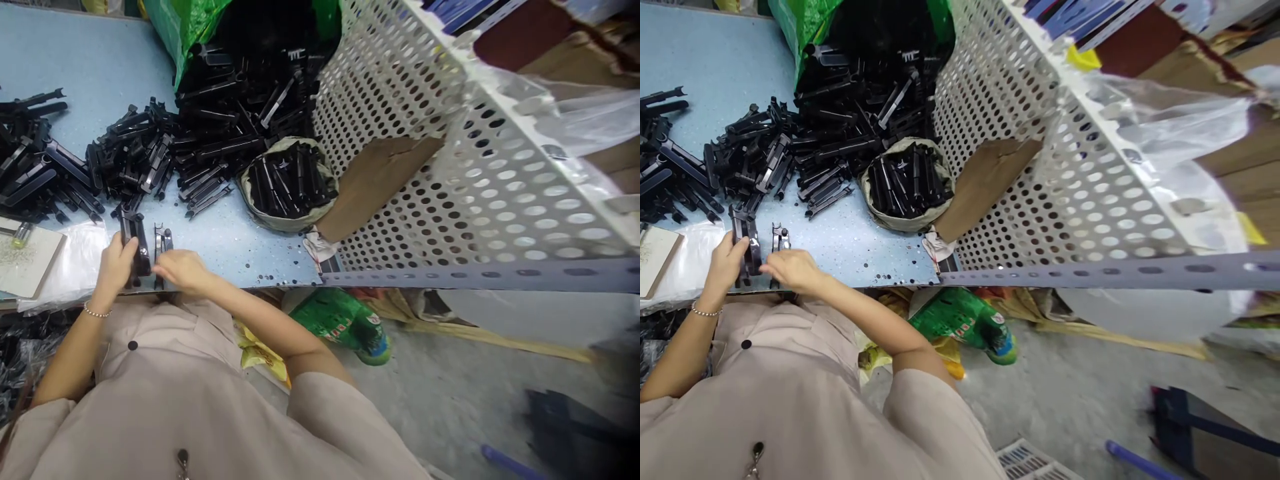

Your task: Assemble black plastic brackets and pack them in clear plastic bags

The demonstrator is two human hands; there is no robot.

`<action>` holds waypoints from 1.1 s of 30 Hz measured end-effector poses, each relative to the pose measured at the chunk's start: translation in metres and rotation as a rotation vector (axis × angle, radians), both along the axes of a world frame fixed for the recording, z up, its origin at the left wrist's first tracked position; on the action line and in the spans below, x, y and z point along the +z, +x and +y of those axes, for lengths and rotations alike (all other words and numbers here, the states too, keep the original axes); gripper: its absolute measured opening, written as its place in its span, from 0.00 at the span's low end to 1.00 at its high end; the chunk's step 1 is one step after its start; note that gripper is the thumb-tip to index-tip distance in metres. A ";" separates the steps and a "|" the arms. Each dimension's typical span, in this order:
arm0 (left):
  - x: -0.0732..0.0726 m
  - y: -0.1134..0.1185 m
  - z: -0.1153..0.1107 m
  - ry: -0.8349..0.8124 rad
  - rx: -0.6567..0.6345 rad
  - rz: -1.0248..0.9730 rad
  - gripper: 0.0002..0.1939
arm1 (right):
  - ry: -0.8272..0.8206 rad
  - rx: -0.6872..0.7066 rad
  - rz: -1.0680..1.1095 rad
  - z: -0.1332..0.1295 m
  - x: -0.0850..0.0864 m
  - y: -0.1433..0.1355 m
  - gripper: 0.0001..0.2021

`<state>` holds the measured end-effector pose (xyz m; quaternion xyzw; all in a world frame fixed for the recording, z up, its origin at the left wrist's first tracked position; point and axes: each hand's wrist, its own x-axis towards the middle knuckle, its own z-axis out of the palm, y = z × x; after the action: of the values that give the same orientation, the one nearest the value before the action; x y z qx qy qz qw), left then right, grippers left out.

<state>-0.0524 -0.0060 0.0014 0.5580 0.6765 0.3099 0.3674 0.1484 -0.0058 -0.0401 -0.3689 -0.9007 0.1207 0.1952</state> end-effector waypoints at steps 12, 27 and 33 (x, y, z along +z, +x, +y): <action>-0.037 0.018 -0.015 0.175 -0.129 0.550 0.27 | -0.023 -0.432 -0.204 0.111 -0.006 0.084 0.18; 0.017 0.062 -0.002 -0.003 -0.249 -0.702 0.40 | 0.051 -0.290 0.293 0.033 0.066 0.040 0.24; 0.031 0.046 0.007 -0.042 0.021 -0.704 0.24 | -0.007 -0.003 0.134 -0.005 0.033 0.014 0.23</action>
<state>-0.0064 0.0012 0.0321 0.4020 0.5204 0.4730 0.5864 0.1621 -0.0103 -0.0068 -0.3622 -0.8845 0.1481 0.2540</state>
